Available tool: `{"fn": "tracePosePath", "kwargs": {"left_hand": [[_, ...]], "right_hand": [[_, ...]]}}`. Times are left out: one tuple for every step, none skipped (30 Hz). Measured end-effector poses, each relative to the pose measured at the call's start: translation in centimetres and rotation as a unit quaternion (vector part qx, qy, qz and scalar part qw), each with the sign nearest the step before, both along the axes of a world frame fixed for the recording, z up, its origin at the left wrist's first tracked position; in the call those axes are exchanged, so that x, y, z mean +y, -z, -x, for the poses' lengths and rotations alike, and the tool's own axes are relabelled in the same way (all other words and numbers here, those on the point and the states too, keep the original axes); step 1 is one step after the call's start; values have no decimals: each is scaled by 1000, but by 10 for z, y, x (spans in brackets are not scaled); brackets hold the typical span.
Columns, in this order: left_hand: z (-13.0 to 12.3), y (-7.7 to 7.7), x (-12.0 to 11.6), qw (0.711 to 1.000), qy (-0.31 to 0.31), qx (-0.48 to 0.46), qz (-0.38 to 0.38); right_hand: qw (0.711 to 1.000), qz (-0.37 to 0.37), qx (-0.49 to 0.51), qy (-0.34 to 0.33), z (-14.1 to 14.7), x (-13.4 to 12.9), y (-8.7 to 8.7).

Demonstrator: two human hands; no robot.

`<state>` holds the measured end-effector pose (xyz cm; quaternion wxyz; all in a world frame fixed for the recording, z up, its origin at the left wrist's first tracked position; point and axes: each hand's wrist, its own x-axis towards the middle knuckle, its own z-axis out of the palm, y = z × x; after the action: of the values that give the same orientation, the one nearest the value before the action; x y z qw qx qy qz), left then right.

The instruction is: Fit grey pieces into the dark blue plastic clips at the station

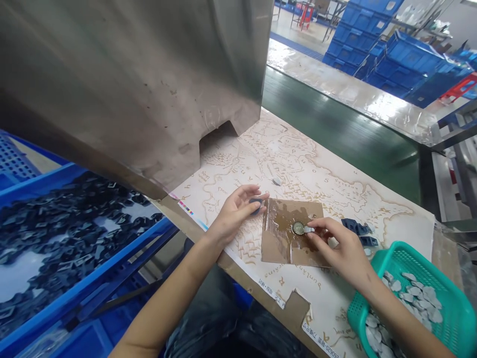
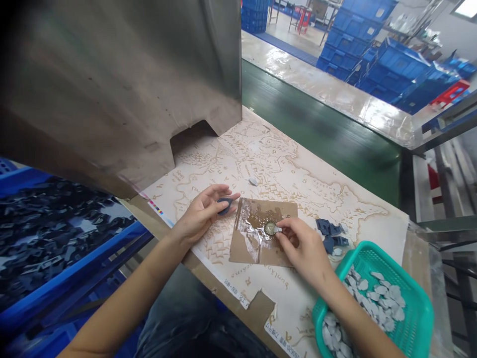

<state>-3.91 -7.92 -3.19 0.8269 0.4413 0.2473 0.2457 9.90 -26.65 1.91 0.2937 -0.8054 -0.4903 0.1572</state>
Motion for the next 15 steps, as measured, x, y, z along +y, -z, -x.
{"fn": "tracePosePath", "kwargs": {"left_hand": [[0, 0, -1, 1000, 0, 0, -22], [-1, 0, -3, 999, 3, -1, -44], [-1, 0, -4, 998, 8, -3, -68], [-2, 0, -6, 996, 15, -8, -92], [-2, 0, -7, 993, 23, -16, -113], [-2, 0, -8, 990, 31, -28, -133], [-2, 0, -9, 987, 37, -40, -151], [-2, 0, -10, 983, 43, -54, -168], [-1, 0, -11, 980, 50, -66, -183], [-1, 0, -11, 976, 57, -78, -197], [0, 0, -12, 971, 63, -90, -210], [0, 0, -12, 967, 70, -102, -223], [1, 0, -12, 962, 79, -111, -235], [1, 0, -13, 959, 88, -113, -244], [1, 0, -13, 958, 91, -106, -251]], "right_hand": [[1000, -6, -16, -17, 0, 0, 1], [999, -13, -30, -33, 1, 1, 2], [998, -20, -42, -46, 1, 1, 3], [997, -25, -52, -56, 1, 1, 5], [996, -28, -62, -64, 1, 1, 6], [995, -30, -71, -70, 0, 1, 7], [994, -30, -78, -75, 0, 2, 8], [993, -30, -82, -78, 0, 2, 9], [993, -29, -83, -81, 0, 2, 9], [993, -29, -81, -83, 0, 2, 9], [993, -30, -78, -82, 0, 3, 9], [994, -36, -73, -76, 0, 3, 8], [995, -46, -66, -64, 1, 3, 7], [996, -59, -57, -46, 1, 3, 5], [996, -74, -43, -23, 2, 3, 3]]}}
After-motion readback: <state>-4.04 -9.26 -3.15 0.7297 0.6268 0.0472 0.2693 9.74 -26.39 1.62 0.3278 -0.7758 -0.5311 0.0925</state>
